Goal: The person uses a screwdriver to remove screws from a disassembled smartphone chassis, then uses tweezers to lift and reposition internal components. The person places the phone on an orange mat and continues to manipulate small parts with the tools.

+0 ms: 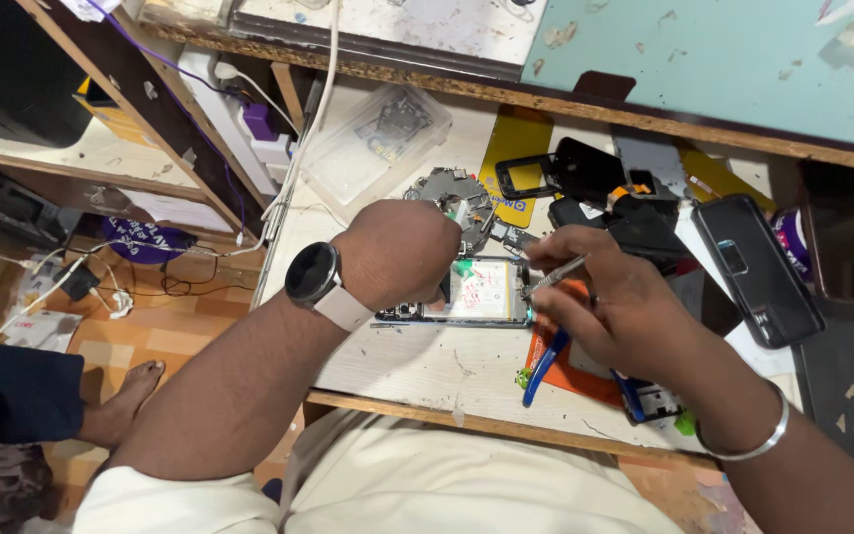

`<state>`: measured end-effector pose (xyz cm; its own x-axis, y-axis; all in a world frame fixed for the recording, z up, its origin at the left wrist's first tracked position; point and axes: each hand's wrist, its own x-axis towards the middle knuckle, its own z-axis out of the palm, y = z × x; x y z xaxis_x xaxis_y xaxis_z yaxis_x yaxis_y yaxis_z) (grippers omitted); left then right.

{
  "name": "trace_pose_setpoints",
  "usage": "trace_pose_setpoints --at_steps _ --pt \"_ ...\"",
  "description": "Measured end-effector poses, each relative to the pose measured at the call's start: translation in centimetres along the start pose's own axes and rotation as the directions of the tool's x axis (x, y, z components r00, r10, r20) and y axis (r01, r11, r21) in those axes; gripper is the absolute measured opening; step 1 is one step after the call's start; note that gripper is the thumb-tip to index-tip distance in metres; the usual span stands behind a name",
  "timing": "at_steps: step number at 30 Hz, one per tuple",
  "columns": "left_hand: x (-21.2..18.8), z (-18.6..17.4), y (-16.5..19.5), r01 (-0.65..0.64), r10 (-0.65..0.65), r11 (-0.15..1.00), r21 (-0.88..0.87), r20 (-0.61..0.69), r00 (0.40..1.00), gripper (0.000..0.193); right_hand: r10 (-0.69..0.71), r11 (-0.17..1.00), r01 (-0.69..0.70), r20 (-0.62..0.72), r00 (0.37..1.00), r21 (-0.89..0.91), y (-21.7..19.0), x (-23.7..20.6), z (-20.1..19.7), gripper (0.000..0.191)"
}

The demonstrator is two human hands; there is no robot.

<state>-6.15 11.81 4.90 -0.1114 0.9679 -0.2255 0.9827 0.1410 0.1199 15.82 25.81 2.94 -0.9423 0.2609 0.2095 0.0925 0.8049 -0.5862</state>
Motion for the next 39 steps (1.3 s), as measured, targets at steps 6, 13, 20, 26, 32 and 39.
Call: trace_pose_setpoints --at_steps 6,13,20,26,32,39 --pt "0.1 0.2 0.0 0.008 -0.008 1.0 0.009 0.005 1.0 0.035 0.142 0.923 -0.097 0.096 0.985 -0.372 -0.4 0.0 0.4 0.049" --pt "0.0 0.1 -0.1 -0.007 0.007 1.0 0.029 -0.007 1.0 0.034 0.056 0.964 -0.051 0.009 0.998 -0.261 -0.2 -0.1 1.1 0.043" --pt "0.1 -0.3 -0.1 0.031 -0.032 0.999 0.014 0.043 0.999 0.039 -0.145 0.988 0.144 -0.02 0.989 -0.054 0.7 -0.3 1.0 0.039" --pt "0.0 -0.2 -0.1 0.031 -0.033 0.999 0.032 0.053 0.998 0.041 -0.002 0.988 0.005 -0.023 1.0 0.154 1.3 -0.6 1.8 0.045" --pt "-0.3 -1.2 -2.4 -0.149 0.145 0.965 -0.216 -0.035 0.989 0.026 -0.033 0.993 0.0 -0.276 0.961 -0.116 1.4 -0.9 2.1 0.052" --pt "1.9 0.1 -5.0 -0.108 -0.108 0.965 -0.238 -0.739 0.665 0.007 -0.174 0.982 0.115 -0.502 0.847 -0.147 2.3 -0.9 0.1 0.045"
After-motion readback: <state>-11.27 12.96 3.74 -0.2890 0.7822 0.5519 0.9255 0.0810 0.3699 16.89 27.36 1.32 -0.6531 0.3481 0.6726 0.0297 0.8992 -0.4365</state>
